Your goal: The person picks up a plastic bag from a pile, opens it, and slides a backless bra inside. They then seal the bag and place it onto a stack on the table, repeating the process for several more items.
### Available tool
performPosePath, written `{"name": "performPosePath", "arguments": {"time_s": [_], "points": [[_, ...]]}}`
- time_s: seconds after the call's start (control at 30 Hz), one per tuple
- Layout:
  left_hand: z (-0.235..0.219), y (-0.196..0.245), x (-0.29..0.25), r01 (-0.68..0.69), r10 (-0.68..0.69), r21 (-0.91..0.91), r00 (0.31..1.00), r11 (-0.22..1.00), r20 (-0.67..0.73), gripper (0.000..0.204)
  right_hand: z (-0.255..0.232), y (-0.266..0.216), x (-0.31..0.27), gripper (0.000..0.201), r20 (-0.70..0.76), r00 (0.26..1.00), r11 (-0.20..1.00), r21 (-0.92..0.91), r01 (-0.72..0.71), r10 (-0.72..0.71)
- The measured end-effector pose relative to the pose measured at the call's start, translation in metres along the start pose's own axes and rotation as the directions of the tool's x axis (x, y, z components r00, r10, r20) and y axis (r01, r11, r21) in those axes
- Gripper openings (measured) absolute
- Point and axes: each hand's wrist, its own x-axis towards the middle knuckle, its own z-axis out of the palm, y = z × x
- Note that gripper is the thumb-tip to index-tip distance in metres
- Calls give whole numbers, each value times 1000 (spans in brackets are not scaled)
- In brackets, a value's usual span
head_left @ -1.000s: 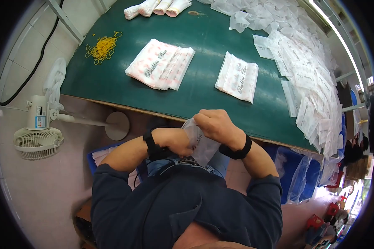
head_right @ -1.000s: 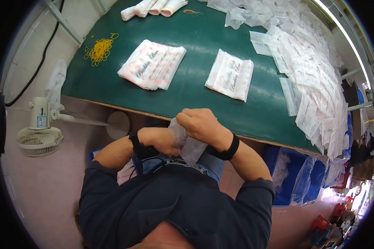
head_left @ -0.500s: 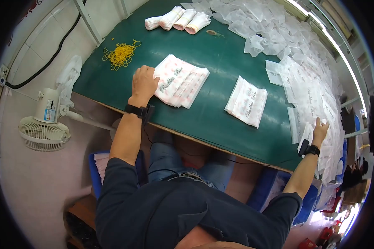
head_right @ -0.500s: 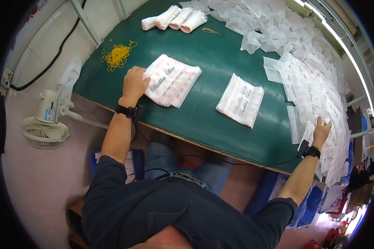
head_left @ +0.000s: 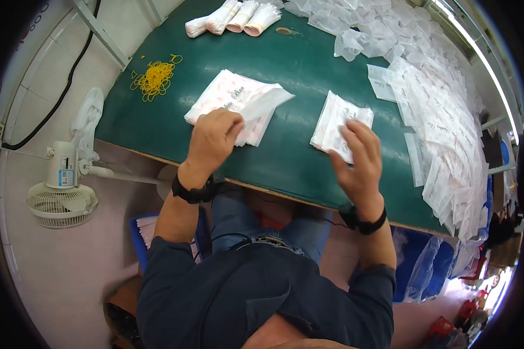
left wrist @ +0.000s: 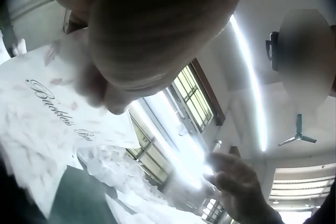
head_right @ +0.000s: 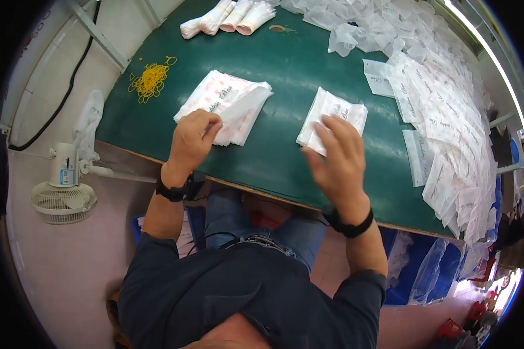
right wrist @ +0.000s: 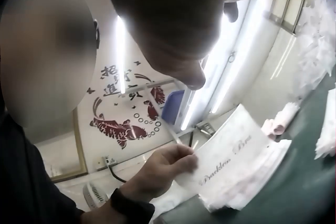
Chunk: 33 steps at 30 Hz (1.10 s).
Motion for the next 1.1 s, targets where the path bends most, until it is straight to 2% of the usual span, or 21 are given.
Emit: {"name": "performPosePath", "arguments": {"time_s": [0.03,0.1,0.13,0.17,0.23,0.33,0.37,0.47,0.57,0.6,0.67,0.7,0.77,0.8,0.83,0.9,0.93,1.07,1.1], "points": [[1,20,-3,-80,84,-79,996,994,39,7,8,-23,18,45,39,989,988,-55,146,-144],[-4,47,-10,-111,117,-76,991,991,73,7,32,-54,37,32,116,961,964,-59,259,-251],[-7,56,-13,-147,152,-58,985,987,85,7,33,-50,36,32,123,964,968,-63,244,-235],[-9,60,-17,-183,186,-37,978,982,94,7,35,-45,36,26,223,944,964,-47,261,-244],[-13,54,-33,-148,154,-59,981,987,118,7,38,-37,32,18,421,862,952,9,307,-282],[-15,44,-48,-95,110,-97,981,991,161,8,41,-32,20,20,370,885,954,16,298,-283],[-12,43,-50,-109,120,-84,982,991,143,8,40,-31,16,23,341,898,957,10,290,-276],[-2,45,-48,-130,136,-66,986,989,99,8,37,-33,13,21,374,888,958,14,285,-270],[12,59,-35,-263,268,-54,956,963,119,10,36,-39,10,19,419,873,965,30,262,-250],[14,55,-35,-258,263,-56,958,965,114,10,35,-39,10,18,441,868,970,29,241,-229],[18,39,-36,29,24,-261,980,965,197,15,32,-41,14,17,457,864,974,21,226,-210],[19,35,-35,176,-87,-348,963,921,255,17,28,-46,13,16,365,902,968,-4,250,-232],[18,35,-35,229,-129,-371,953,900,274,19,22,-53,10,15,175,946,956,-55,287,-274],[18,36,-35,281,-166,-392,939,876,303,22,24,-53,9,15,177,946,957,-55,286,-272],[18,37,-36,333,-201,-410,921,849,333,24,27,-52,6,15,227,923,943,-43,329,-311],[15,42,-38,347,-200,-395,908,850,368,25,33,-50,1,14,319,867,913,-13,409,-384],[15,45,-38,357,-198,-380,896,853,399,26,34,-48,2,14,318,867,912,-16,409,-383],[14,39,-46,404,-230,-299,847,865,479,24,34,-33,-1,12,408,855,932,-27,362,-320],[12,37,-47,415,-243,-264,829,871,503,22,32,-26,-6,12,455,852,948,-46,315,-261]]}}
